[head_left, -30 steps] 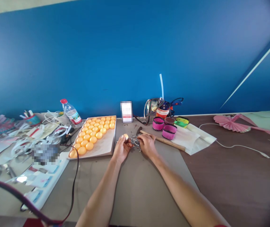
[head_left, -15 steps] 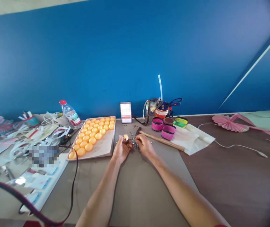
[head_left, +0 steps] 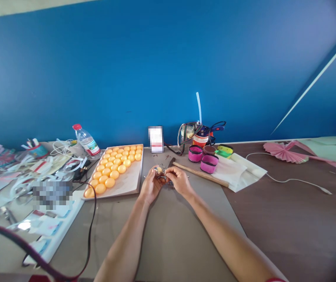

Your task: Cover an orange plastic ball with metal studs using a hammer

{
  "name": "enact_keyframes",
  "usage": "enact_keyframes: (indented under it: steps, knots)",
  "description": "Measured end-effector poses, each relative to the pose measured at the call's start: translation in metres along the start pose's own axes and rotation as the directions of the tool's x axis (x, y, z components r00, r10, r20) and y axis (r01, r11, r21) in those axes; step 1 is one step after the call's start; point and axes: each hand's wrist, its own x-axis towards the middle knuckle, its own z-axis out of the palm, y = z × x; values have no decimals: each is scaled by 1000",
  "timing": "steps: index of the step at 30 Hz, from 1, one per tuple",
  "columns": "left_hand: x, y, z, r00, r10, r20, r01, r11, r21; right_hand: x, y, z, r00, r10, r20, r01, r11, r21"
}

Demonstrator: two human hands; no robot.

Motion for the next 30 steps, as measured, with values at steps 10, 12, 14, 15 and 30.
enact_keyframes:
  steps: [10,12,14,15,30]
  knots:
    - [-1,-5,1,999,-19,-33,21,997,73,-1,1,2,994,-103,-19,98,975,-201]
    - [-2,-7,1,999,-19,-30,22,995,97,-1,0,2,997,-73,-29,66,978,-196]
    - [-1,-8,1,999,-18,-27,21,994,109,0,0,2,999,-40,-27,34,983,-181]
    - [-1,-8,1,1000,-16,-27,19,994,112,0,0,3,1000,-22,-22,18,986,-169]
    - [-2,-14,-1,999,33,4,-33,979,199,0,6,2,999,36,6,-35,996,-83]
